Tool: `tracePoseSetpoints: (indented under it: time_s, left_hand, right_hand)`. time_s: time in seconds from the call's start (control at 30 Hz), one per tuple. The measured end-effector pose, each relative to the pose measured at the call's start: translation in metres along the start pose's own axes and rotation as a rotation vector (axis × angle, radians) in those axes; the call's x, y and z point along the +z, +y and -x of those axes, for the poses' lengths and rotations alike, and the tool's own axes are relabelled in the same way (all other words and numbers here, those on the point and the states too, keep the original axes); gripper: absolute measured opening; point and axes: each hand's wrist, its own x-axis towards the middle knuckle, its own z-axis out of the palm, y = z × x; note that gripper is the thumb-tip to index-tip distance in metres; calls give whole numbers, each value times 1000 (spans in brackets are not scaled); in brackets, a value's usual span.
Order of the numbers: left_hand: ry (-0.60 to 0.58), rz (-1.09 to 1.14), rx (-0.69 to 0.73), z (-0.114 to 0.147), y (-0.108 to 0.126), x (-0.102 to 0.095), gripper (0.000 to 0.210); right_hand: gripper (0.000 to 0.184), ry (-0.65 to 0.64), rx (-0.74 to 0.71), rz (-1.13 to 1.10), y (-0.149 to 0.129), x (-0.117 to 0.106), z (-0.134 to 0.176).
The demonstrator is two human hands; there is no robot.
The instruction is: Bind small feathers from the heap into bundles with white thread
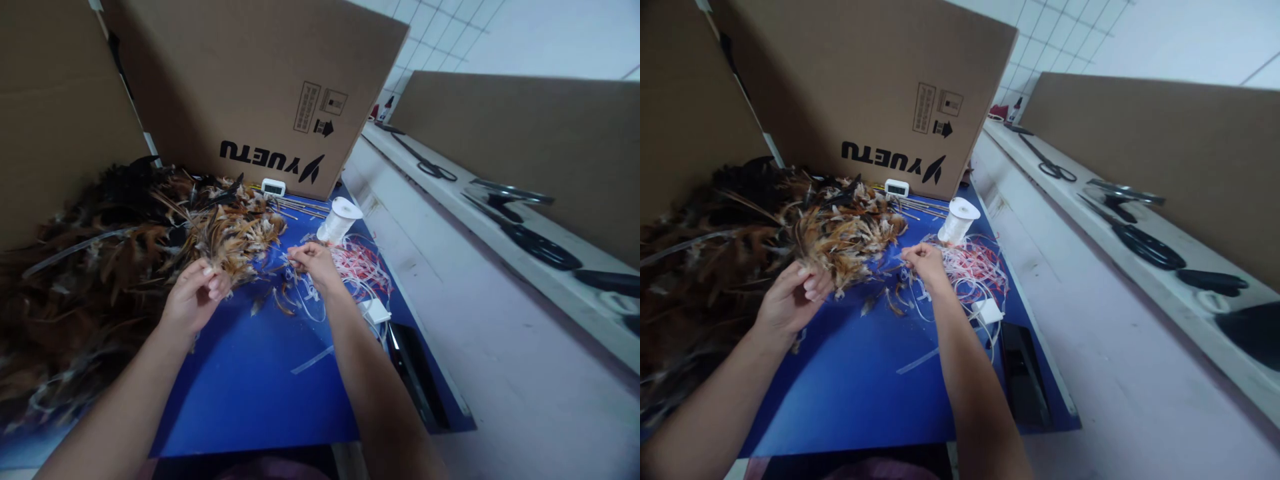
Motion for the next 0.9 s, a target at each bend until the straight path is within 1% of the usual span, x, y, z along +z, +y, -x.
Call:
tracePoseSetpoints:
  time_s: [0.23,0.33,0.4,0.43,0.47,0.53,0.57,0.6,0.63,0.67,0.7,0.77,0.8,0.83,0.87,0.9]
  left_hand:
    - [2,-36,-13,1,-2,4,29]
    - [8,-33,-18,1,-3,5,30]
    - [3,-26,-23,2,-3,5,31]
    - [-2,-24,-24,2,-3,4,31]
    - [-7,-25,-24,2,-4,4,31]
    - [-11,-31,-27,1,-5,3,30]
    - [-11,-32,-29,1,-5,2,29]
    - [-11,-31,-32,1,-6,2,28]
    - [-11,-30,-34,1,-6,1,28]
    - [-13,-27,-36,1,-6,1,28]
    - [-16,-27,-36,1,-7,1,27]
    - [-27,-30,-30,1,-7,1,26]
    - [-33,-35,-33,1,-7,2,25]
    - [-40,-38,-36,1,-6,2,24]
    - [-45,-41,-42,1,-6,2,22]
    - [-45,-43,-48,1,-6,2,21]
  right_hand:
    - [27,-12,-11,-126,-14,-18,26]
    - [22,-85,-18,-69,-15,-25,40]
    - [12,-174,-74,92,-14,-30,51]
    - [11,-206,-137,216,-13,-32,57]
    - [17,-214,-226,362,-14,-35,64]
    - [30,-164,-395,634,-17,-39,78]
    - [28,-138,-423,734,-20,-41,86]
    - [19,-127,-394,816,-26,-43,94]
    - [19,-144,-351,878,-33,-44,103]
    - [23,-147,-347,909,-42,-45,113]
    - [24,-161,-406,912,-53,-45,124]
    - [28,-250,-562,876,-77,-44,147]
    - [30,-266,-615,835,-89,-41,159]
    - [29,-304,-662,784,-98,-38,171]
    - [25,-374,-686,726,-105,-33,184]
    - [22,-383,-704,646,-108,-28,196]
